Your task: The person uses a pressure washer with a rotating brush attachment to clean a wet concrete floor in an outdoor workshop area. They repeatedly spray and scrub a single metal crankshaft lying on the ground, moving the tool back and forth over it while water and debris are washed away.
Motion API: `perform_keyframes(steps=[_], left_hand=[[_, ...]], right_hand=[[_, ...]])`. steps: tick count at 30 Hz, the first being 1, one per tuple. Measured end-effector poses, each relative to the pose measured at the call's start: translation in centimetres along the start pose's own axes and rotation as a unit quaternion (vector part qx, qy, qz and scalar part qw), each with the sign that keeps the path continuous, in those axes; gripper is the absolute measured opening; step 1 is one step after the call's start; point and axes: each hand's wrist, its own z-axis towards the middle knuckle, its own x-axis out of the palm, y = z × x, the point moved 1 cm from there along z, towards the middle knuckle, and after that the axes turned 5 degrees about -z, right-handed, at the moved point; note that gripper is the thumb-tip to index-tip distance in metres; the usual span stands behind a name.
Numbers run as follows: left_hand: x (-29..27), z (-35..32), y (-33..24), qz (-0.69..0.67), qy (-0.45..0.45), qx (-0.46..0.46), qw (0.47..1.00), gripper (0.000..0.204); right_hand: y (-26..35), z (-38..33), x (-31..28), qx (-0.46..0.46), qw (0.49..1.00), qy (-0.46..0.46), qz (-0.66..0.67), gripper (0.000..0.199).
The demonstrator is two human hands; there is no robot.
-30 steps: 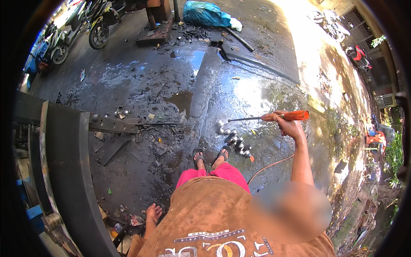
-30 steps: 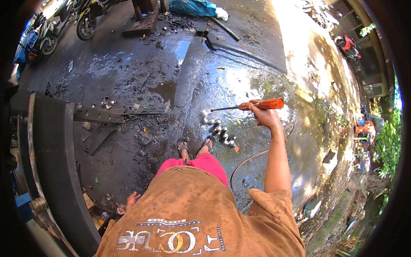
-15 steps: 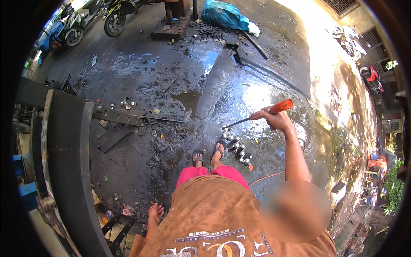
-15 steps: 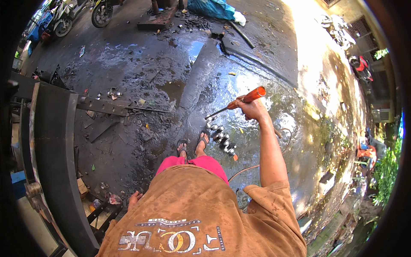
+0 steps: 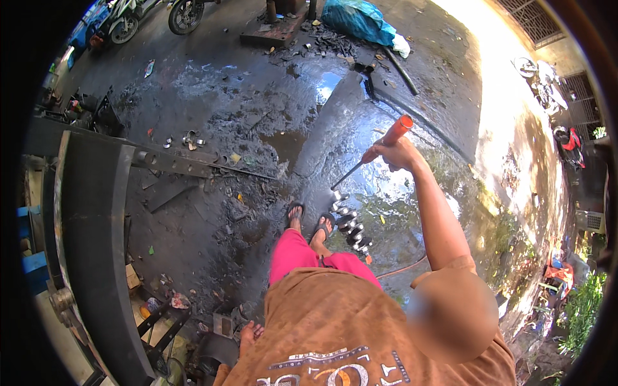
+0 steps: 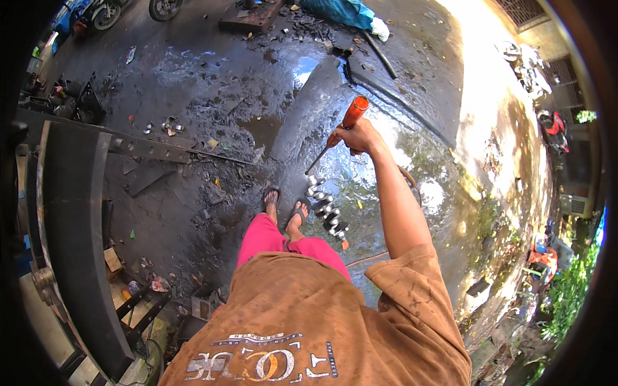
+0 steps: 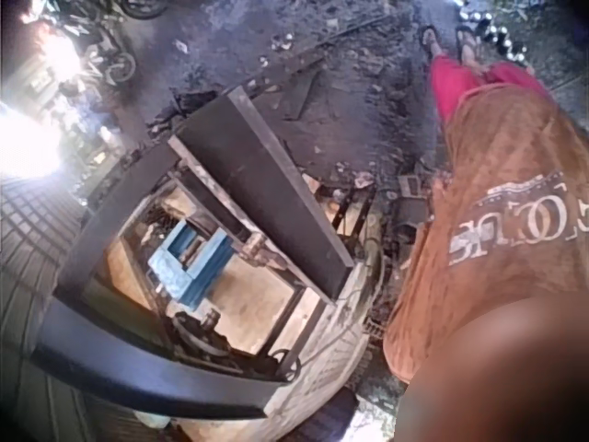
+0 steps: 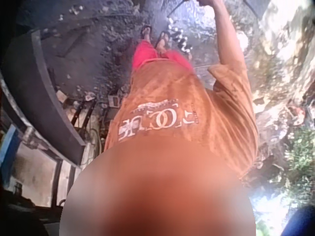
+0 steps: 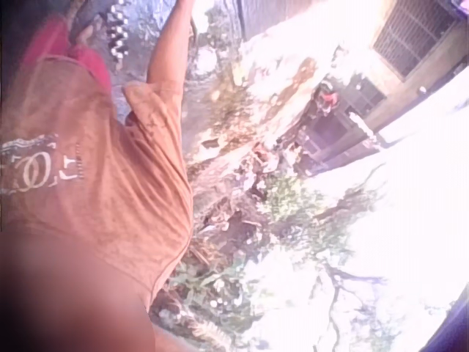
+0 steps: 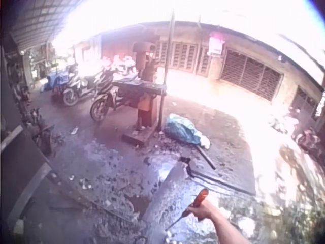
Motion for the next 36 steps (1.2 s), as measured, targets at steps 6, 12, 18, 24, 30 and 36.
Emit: perform_keyframes(steps=[6, 12, 18, 24, 30, 36], left_hand=[[2.5, -0.2, -2.6, 0.055, 0.008, -0.035, 0.998, 0.034], [7.6, -4.8, -14.8, 0.02, -0.017, -0.002, 1.0, 0.023], [10.0, -7.2, -22.6, 0.043, -0.04, 0.034, 0.998, 0.027], [10.7, -7.6, -25.8, 0.08, -0.043, 0.022, 0.996, 0.031], [11.5, -7.8, -27.4, 0.08, -0.046, 0.023, 0.995, 0.034], [12.2, -8.2, -28.6, 0.106, -0.046, 0.021, 0.993, 0.035]], right_hand=[[1.3, 4.7, -0.4, 0.049, 0.999, 0.017, 0.001, 0.02], [2.7, 8.5, -1.5, 0.104, 0.994, 0.027, -0.026, 0.021], [3.3, 11.2, -2.3, 0.13, 0.991, 0.022, -0.006, 0.017], [3.1, 12.9, -2.9, 0.15, 0.988, 0.018, 0.0, 0.016], [3.6, 13.8, -3.3, 0.166, 0.986, 0.012, -0.006, 0.016], [3.8, 14.4, -3.2, 0.162, 0.986, 0.026, 0.015, 0.017]])
